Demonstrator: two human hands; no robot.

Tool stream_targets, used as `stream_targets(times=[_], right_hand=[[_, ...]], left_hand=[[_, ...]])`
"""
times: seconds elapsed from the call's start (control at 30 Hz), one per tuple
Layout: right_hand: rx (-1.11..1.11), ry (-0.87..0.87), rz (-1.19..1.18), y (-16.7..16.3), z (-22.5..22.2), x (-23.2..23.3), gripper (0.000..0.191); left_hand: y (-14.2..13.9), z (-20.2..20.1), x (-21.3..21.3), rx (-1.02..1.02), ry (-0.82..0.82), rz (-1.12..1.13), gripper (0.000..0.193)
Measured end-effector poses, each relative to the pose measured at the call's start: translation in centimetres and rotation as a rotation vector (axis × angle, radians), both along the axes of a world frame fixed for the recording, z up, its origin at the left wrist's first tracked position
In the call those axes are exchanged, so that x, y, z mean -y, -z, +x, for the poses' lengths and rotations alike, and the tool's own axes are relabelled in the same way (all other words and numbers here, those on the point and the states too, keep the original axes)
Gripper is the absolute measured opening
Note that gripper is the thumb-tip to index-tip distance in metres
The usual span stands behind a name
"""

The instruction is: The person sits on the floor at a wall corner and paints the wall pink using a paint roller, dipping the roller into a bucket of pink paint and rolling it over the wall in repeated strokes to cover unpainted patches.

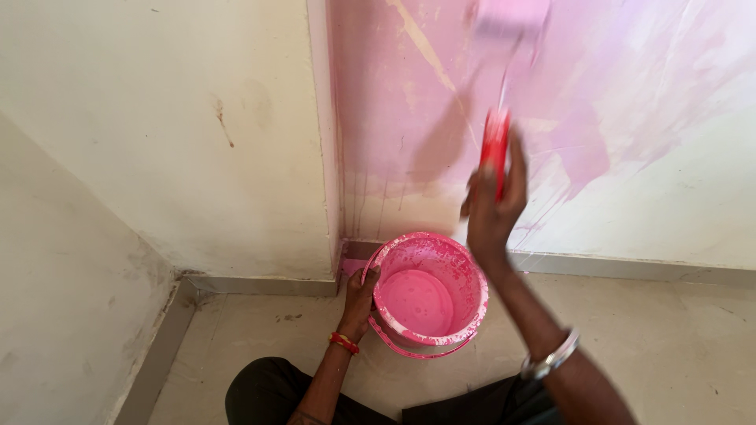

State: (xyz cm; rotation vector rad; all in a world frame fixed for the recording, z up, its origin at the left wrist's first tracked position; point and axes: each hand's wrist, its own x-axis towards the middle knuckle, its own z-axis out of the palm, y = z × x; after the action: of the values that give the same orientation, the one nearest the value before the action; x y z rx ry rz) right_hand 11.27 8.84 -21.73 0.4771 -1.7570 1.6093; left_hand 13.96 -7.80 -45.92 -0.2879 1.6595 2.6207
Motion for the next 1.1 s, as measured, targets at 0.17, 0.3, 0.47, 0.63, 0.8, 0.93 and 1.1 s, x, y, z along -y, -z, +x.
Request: stream_targets(times=[0.17, 0.3, 0.47, 0.63, 0.8, 0.93, 1.1], right_hand=[[-0.196, -0.087, 0.007, -10.4, -5.2, -0.6, 0.056], [-0.15, -0.162, -0.082, -15.3, -6.6, -1.4, 0.054], [-0.204, -0.125, -0.019, -12.5, -5.1, -0.3, 0.053], [-0.04, 0.007, 0.038, -3.5, -1.3, 0.9, 0.058], [0.149, -0.032, -0.05, 4.7, 1.9, 1.8, 0.059], [0.202, -0.04, -0.073, 7.7, 2.7, 2.1, 0.059], [0.155, -0.048, -0.041, 5.8, 1.7, 2.2, 0.059]], left_hand=[[0.2, -0.1, 0.0, -0.009, 0.0, 0.025, 0.041], [0.3, -0.2, -0.1, 0.009, -0.002, 0.001, 0.044], [0.5, -0.2, -0.1, -0.01, 0.003, 0.039, 0.039], [0.7, -0.3, -0.1, -0.024, 0.002, 0.041, 0.037], [0.9, -0.2, -0.1, -0.019, 0.005, 0.054, 0.034], [0.9, -0.3, -0.1, 0.001, 0.008, 0.039, 0.034], [0.9, -0.3, -0.1, -0.004, 0.002, 0.052, 0.036]])
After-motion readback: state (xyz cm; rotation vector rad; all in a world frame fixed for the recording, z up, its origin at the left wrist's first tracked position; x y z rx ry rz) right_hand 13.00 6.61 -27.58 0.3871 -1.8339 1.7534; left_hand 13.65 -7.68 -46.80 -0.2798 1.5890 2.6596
